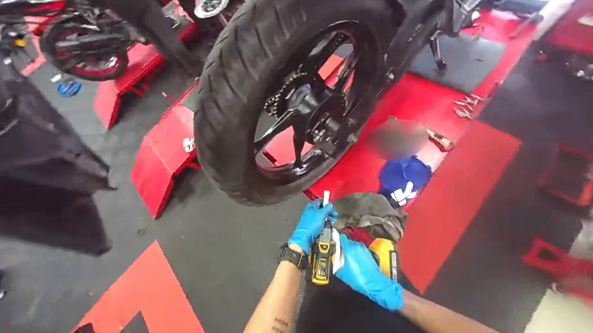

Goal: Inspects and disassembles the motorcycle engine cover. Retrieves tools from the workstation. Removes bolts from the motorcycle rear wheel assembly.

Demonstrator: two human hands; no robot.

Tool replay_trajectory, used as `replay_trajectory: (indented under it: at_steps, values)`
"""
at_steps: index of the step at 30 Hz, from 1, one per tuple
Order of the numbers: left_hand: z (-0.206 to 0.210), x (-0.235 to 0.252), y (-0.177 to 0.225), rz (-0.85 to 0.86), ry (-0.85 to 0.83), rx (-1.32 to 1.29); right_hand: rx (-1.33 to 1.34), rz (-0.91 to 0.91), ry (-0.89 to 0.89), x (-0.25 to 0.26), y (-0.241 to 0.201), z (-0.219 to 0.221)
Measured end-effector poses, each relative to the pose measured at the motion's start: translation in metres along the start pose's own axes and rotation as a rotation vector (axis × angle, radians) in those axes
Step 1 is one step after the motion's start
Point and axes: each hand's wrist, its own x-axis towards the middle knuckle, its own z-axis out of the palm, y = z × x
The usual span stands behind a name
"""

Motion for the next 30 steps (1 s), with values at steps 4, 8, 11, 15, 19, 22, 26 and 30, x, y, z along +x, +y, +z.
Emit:
replay_trajectory:
  at_steps: [4, 8, 11, 15, 19, 22, 26, 30]
  values:
    - [-0.024, 0.031, 0.019, 0.021, -0.047, 0.227, 0.08, 0.094, 0.166, 0.033, -0.031, 0.029]
    - [-0.043, 0.058, 0.042, 0.104, -0.091, 0.401, 0.127, 0.179, 0.369, 0.074, -0.056, 0.05]
    - [-0.047, 0.07, 0.057, 0.162, -0.12, 0.547, 0.196, 0.257, 0.416, 0.093, -0.071, 0.052]
    - [-0.047, 0.081, 0.066, 0.234, -0.111, 0.687, 0.205, 0.314, 0.429, 0.109, -0.078, 0.052]
    - [-0.049, 0.084, 0.063, 0.266, -0.089, 0.744, 0.238, 0.28, 0.477, 0.116, -0.072, 0.063]
    - [-0.048, 0.082, 0.065, 0.285, -0.07, 0.8, 0.287, 0.264, 0.482, 0.116, -0.07, 0.062]
    - [-0.048, 0.081, 0.065, 0.309, -0.062, 0.833, 0.29, 0.28, 0.509, 0.116, -0.072, 0.062]
    - [-0.046, 0.079, 0.068, 0.306, -0.062, 0.822, 0.248, 0.281, 0.552, 0.114, -0.075, 0.057]
